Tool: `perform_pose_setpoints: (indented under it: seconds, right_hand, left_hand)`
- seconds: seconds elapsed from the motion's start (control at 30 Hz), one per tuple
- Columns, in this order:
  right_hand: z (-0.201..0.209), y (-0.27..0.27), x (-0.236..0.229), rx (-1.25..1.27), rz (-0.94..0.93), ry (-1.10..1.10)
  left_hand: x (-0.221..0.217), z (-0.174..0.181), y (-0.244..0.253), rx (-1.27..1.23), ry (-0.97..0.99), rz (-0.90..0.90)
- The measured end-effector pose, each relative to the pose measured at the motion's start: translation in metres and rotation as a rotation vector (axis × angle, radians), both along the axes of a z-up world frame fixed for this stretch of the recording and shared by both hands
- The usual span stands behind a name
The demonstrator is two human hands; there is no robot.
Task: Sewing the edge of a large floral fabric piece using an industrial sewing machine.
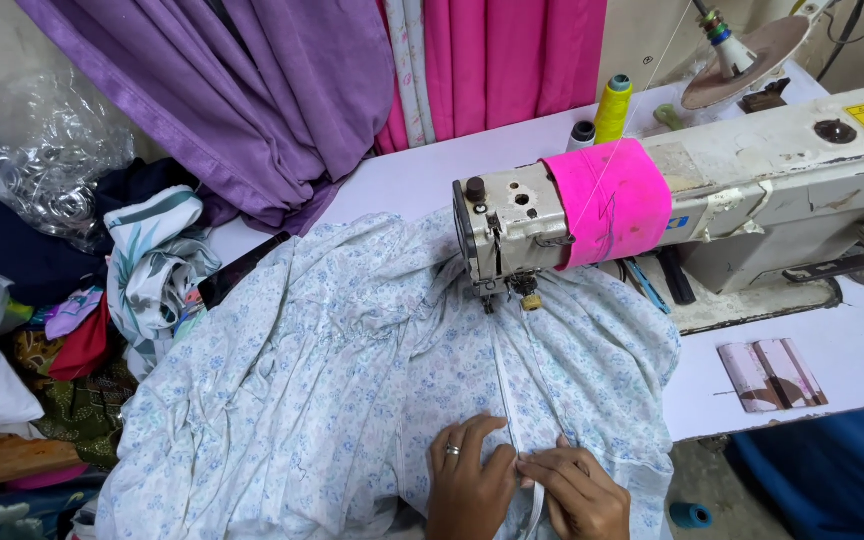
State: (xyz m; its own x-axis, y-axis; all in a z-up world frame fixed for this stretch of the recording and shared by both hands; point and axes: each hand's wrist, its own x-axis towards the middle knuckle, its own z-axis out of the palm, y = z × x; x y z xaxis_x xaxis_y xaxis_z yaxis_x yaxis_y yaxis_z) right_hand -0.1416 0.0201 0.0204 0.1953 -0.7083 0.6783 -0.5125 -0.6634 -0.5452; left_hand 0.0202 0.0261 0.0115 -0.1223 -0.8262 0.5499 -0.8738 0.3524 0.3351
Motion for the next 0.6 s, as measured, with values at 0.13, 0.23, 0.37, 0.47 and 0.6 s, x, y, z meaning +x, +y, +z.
perform_pose_setpoints:
  seconds: [0.13,0.23,0.37,0.47,0.6]
  right_hand:
    - [0.002,0.001,-0.001,0.016,-0.011,0.036]
    - [0.007,-0.002,0.001,-0.033,-0.022,0.058]
    - [0.004,-0.005,-0.006,-0.059,0.008,0.104]
    - [0.003,-0.006,-0.009,-0.107,0.049,0.137]
    - [0.013,-0.005,-0.008,-0.102,0.055,0.151]
  left_hand:
    - [0.007,0.0,-0.002,0.045,0.062,-0.109]
    - [0.003,0.004,-0.006,-0.062,-0.021,-0.073]
    - [0.0,0.016,-0.008,-0.096,-0.08,-0.112]
    - [0.0,0.024,-0.009,-0.134,-0.159,-0.137]
    - [0.003,0.027,-0.011,-0.051,-0.214,-0.228]
